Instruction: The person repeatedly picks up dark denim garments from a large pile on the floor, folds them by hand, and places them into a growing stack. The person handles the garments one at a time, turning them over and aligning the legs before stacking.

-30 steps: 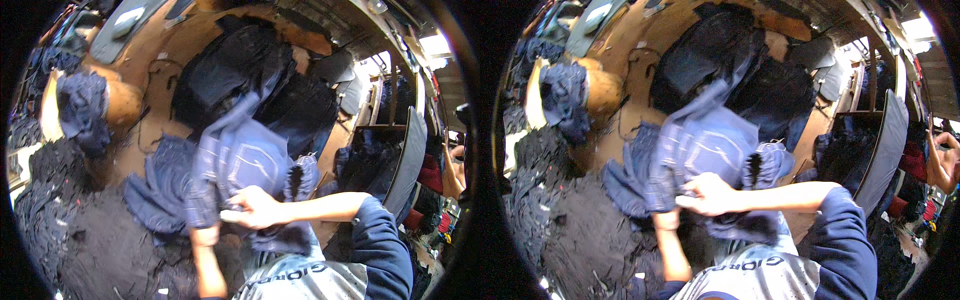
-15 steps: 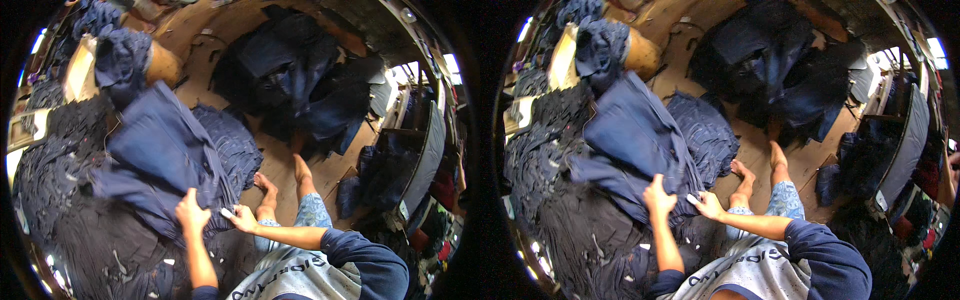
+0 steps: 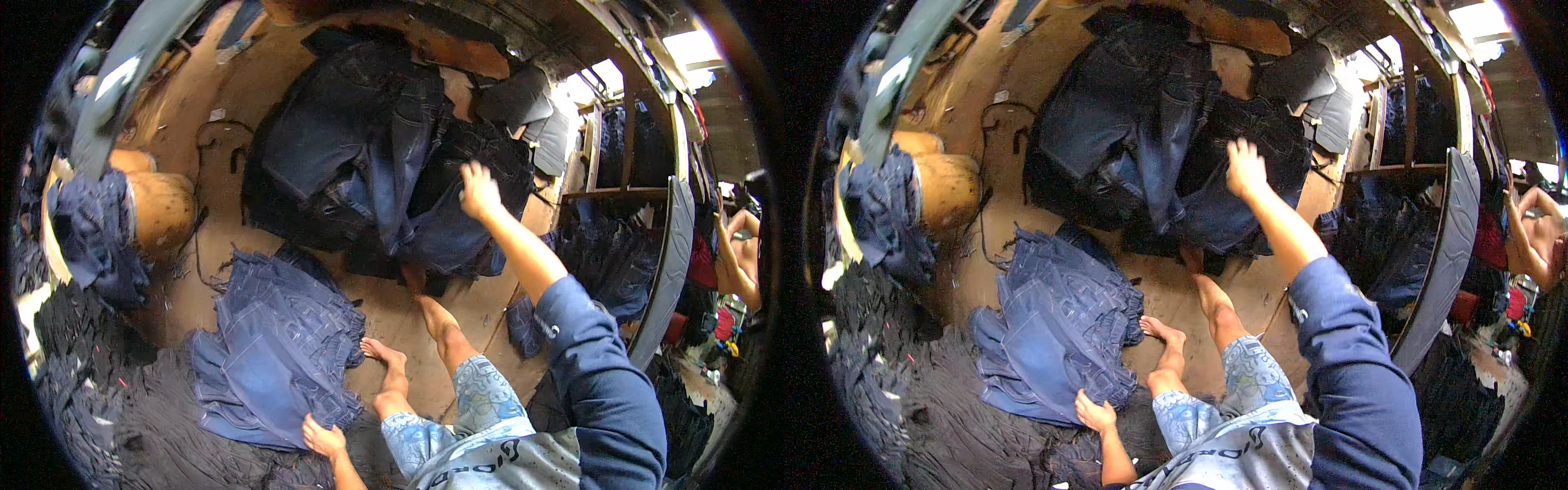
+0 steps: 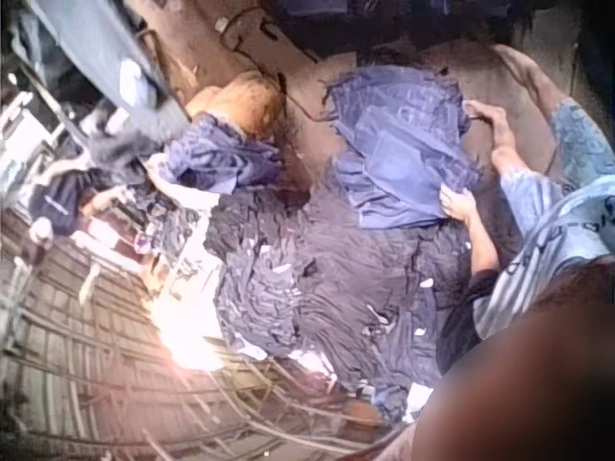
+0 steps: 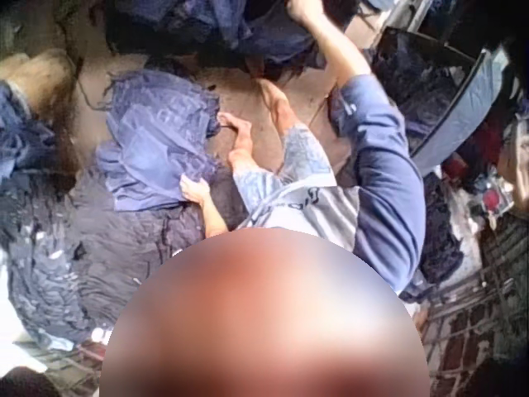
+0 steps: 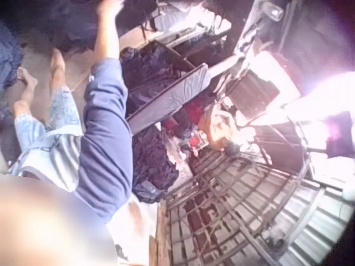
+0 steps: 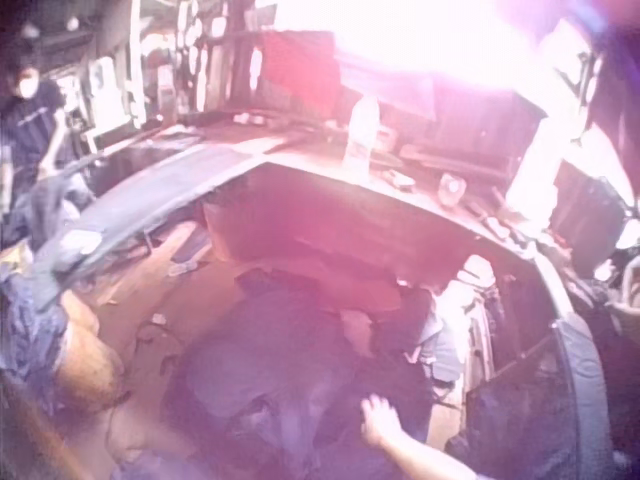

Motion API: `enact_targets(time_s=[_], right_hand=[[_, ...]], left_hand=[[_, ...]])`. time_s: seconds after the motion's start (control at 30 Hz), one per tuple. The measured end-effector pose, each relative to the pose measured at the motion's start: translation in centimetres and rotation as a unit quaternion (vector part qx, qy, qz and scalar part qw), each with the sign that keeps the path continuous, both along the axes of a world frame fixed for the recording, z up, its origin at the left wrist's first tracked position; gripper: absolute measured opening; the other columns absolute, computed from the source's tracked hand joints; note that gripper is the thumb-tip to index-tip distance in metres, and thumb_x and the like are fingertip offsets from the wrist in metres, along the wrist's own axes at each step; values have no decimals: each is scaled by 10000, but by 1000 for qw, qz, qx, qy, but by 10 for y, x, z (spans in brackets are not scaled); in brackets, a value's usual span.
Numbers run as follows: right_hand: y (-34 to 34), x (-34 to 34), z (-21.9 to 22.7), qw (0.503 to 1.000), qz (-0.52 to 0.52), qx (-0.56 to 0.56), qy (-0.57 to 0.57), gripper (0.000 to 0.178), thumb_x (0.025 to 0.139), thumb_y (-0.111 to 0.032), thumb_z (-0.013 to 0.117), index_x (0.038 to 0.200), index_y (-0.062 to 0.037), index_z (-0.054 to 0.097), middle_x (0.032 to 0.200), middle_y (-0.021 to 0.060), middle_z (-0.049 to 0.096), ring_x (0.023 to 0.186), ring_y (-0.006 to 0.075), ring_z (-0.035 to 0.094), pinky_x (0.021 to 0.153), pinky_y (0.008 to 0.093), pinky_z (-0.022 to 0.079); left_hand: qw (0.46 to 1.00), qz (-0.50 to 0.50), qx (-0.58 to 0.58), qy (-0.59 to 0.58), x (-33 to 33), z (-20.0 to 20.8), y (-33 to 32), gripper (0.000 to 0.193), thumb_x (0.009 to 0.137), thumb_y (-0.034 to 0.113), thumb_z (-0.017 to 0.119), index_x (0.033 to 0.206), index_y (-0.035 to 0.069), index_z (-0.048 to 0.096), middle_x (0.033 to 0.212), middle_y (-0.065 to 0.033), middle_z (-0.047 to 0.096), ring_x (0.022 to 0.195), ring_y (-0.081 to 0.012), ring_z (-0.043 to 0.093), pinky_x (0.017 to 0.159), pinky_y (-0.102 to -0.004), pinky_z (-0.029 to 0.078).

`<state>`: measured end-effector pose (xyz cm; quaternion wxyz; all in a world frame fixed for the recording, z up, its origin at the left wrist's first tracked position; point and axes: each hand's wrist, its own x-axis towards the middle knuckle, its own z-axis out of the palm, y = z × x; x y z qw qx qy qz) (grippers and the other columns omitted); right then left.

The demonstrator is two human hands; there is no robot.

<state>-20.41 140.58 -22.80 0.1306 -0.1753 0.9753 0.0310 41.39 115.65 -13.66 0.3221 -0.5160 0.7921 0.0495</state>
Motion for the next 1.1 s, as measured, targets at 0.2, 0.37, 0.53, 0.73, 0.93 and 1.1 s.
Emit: enact_targets(time_s=[0.2, 0.37, 0.53, 0.73, 0.93, 1.1], right_hand=[[65, -93, -33, 974, 156, 160, 20, 438, 852, -120, 562, 1288, -113, 523, 1259, 84, 563, 1244, 308, 481, 1078, 550, 336], [35, -35, 48, 839, 262, 256, -402, 285, 709, -312, 607, 857, -116, 752, 916, 144, 727, 877, 262, 708, 788, 399, 559], [-8, 6, 106, 652, 93, -142, -739, 338, 880, -334, 539, 990, -23, 610, 837, 178, 664, 750, 325, 648, 709, 449, 534], [14, -133, 1, 988, 58, -142, 14, 603, 665, -193, 774, 1227, -93, 580, 1309, 150, 523, 1277, 389, 432, 1105, 528, 308], [16, -146, -8, 967, 226, 0, -121, 203, 647, -204, 750, 731, -54, 643, 1041, 190, 579, 1089, 384, 544, 964, 522, 419], [27, -40, 68, 951, 105, -139, -256, 110, 680, -157, 612, 635, -68, 658, 680, 215, 614, 659, 386, 654, 660, 487, 552]], left_hand=[[909, 32, 214, -357, -102, -3, -55, 1063, 562, 494, 897, 1412, 110, 387, 1422, -191, 455, 1308, -305, 477, 1030, -458, 425], [910, -151, 386, 25, -265, 6, 8, 1083, 498, 587, 881, 1292, -53, 515, 1271, -259, 586, 1209, -348, 568, 1000, -380, 466], [790, 191, 480, 330, -406, -43, 217, 1047, 631, 217, 897, 1446, -11, 280, 1372, -147, 490, 1229, -254, 486, 1036, -379, 391], [703, 431, 361, 435, -426, -86, 231, 605, 673, 224, 845, 1204, 37, 622, 1156, -133, 661, 1056, -272, 623, 954, -377, 459], [591, 508, 473, 412, -429, -81, 200, 666, 727, 39, 807, 1315, 22, 496, 1238, -94, 591, 1097, -220, 582, 995, -362, 450], [689, 377, 460, 415, -442, -67, 216, 849, 702, 169, 864, 1391, 19, 390, 1258, -86, 540, 1157, -205, 517, 1015, -358, 410]])
